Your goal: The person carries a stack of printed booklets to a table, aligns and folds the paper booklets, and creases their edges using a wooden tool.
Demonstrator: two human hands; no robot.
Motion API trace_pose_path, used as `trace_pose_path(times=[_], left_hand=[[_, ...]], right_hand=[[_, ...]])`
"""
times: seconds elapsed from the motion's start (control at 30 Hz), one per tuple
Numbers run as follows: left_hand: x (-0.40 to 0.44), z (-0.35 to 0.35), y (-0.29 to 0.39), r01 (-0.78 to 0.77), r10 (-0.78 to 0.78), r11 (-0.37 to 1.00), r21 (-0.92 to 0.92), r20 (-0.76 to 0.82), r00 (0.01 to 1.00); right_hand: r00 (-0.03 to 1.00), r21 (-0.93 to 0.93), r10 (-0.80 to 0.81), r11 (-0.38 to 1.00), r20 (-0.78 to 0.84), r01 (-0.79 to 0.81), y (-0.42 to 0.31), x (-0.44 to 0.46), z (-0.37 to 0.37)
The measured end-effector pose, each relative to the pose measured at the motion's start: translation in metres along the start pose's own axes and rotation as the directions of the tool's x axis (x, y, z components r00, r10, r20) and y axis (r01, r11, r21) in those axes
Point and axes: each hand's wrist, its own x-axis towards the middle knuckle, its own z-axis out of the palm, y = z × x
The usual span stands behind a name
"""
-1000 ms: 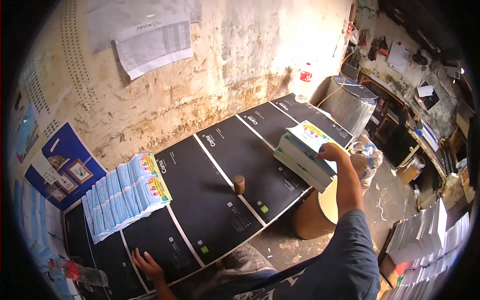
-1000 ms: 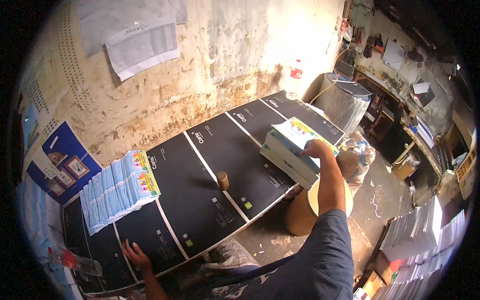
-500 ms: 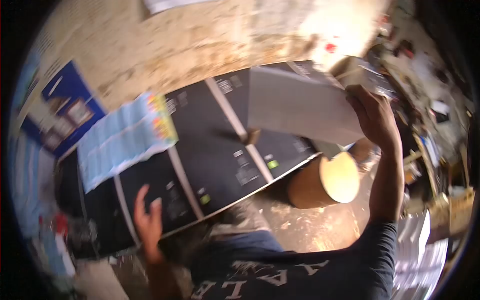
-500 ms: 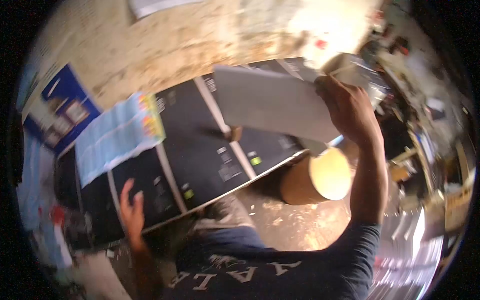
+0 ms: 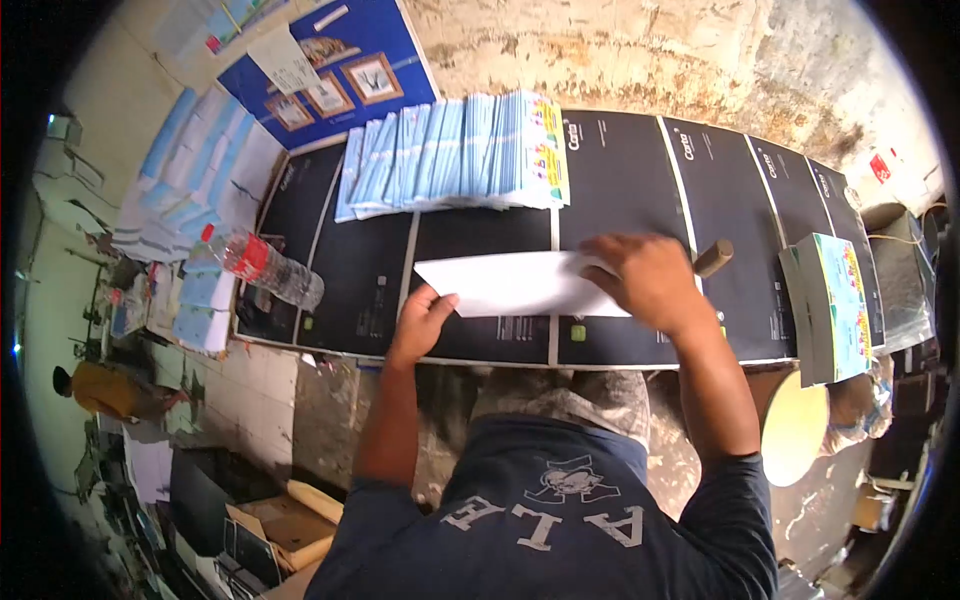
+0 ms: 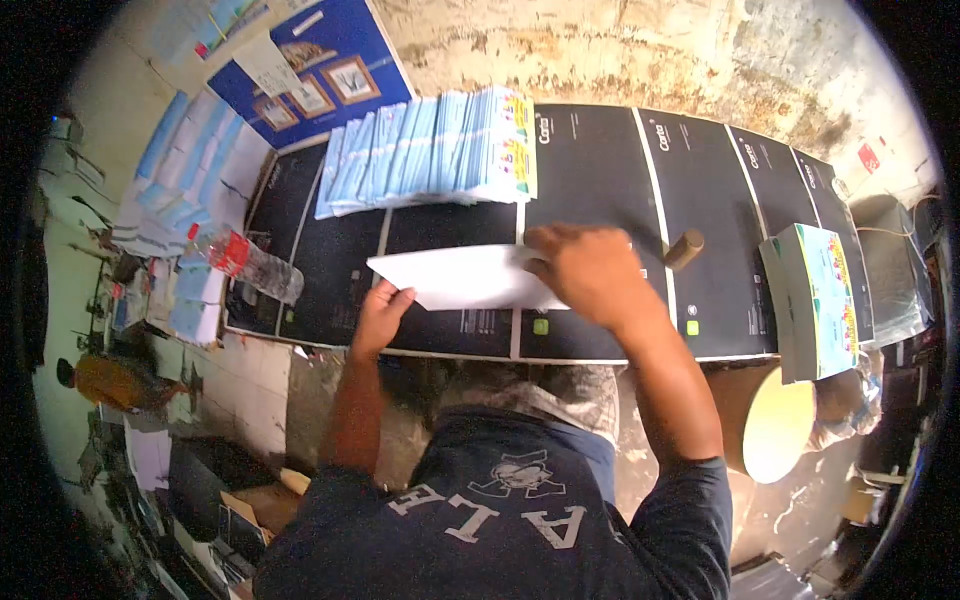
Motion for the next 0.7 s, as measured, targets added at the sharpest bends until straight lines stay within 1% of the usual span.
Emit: trace_pose_path(times=[0.07,0.1,0.13,0.17,0.2,0.23,0.27,0.33,0.37,0.4,0.43,0.47,0.5,0.53,0.57,0.6,0.63,0.67,0.7], left_hand=[[-0.003,0.005,0.004,-0.014,0.013,1.000,-0.021,-0.031,0.999],[-0.005,0.002,-0.003,0.034,-0.032,0.999,-0.038,0.031,0.999],[-0.010,0.010,-0.002,0.034,-0.033,0.998,-0.052,0.024,0.999],[-0.014,0.024,0.002,0.017,-0.019,0.989,-0.146,-0.012,1.000],[-0.017,0.037,0.004,0.000,-0.011,0.971,-0.239,-0.044,0.999],[-0.014,0.043,-0.008,-0.103,0.102,0.989,-0.101,-0.014,0.995],[-0.012,0.045,-0.014,-0.098,0.099,0.990,-0.101,0.003,0.995],[-0.011,0.043,-0.020,-0.128,0.125,0.983,-0.131,-0.033,0.992],[-0.013,0.038,-0.015,-0.093,0.090,0.993,-0.069,-0.056,0.994],[-0.013,0.031,-0.019,-0.093,0.091,0.993,-0.069,-0.044,0.995],[-0.012,0.026,-0.030,-0.067,0.070,0.997,0.032,-0.081,0.994],[-0.008,0.029,-0.030,-0.038,0.052,0.991,0.125,-0.114,0.992],[-0.005,0.028,-0.031,-0.046,0.059,0.994,0.098,-0.131,0.990],[-0.002,0.025,-0.031,-0.046,0.047,0.999,0.010,-0.084,0.995],[-0.003,0.025,-0.016,-0.006,0.007,1.000,0.025,-0.032,0.999],[-0.005,0.022,-0.002,0.035,-0.036,0.998,0.050,0.011,0.999],[-0.009,0.017,-0.008,0.058,-0.058,0.998,0.021,0.025,0.998],[-0.020,0.017,-0.006,0.078,-0.079,0.996,0.029,0.037,0.996],[-0.033,0.019,0.001,0.218,-0.218,0.976,-0.003,0.056,0.974]], right_hand=[[0.964,0.107,0.164,0.984,-0.209,-0.144,0.018,-0.028,-0.013],[0.925,0.406,0.321,0.888,-0.206,-0.218,0.039,-0.046,-0.003],[0.929,0.395,0.313,0.893,-0.198,-0.216,0.056,-0.058,0.026],[0.893,0.578,0.410,0.780,-0.184,-0.239,0.074,-0.070,0.064],[0.851,0.736,0.505,0.629,-0.144,-0.249,0.085,-0.080,0.090],[0.897,0.870,0.433,0.473,-0.090,-0.141,0.062,-0.076,0.111],[0.825,0.804,0.528,0.571,-0.204,-0.167,0.052,-0.071,0.124],[0.849,0.934,0.528,0.293,0.021,-0.205,0.066,-0.077,0.123],[0.842,0.936,0.539,0.285,0.022,-0.207,0.066,-0.079,0.126],[0.872,0.924,0.489,0.327,0.013,-0.197,0.067,-0.080,0.130],[0.898,0.908,0.440,0.375,0.004,-0.188,0.072,-0.082,0.131],[0.871,0.892,0.491,0.397,-0.008,-0.216,0.071,-0.080,0.128],[0.859,0.875,0.511,0.401,0.033,-0.272,0.072,-0.080,0.124],[0.842,0.859,0.533,0.392,0.080,-0.330,0.070,-0.080,0.118],[0.845,0.903,0.532,0.338,0.050,-0.266,0.071,-0.083,0.122],[0.843,0.913,0.529,0.290,0.095,-0.285,0.074,-0.088,0.125],[0.830,0.910,0.535,0.249,0.157,-0.332,0.063,-0.093,0.111],[0.814,0.901,0.536,0.205,0.223,-0.382,0.049,-0.102,0.092],[0.778,0.897,0.578,0.170,0.244,-0.407,0.037,-0.111,0.085]])
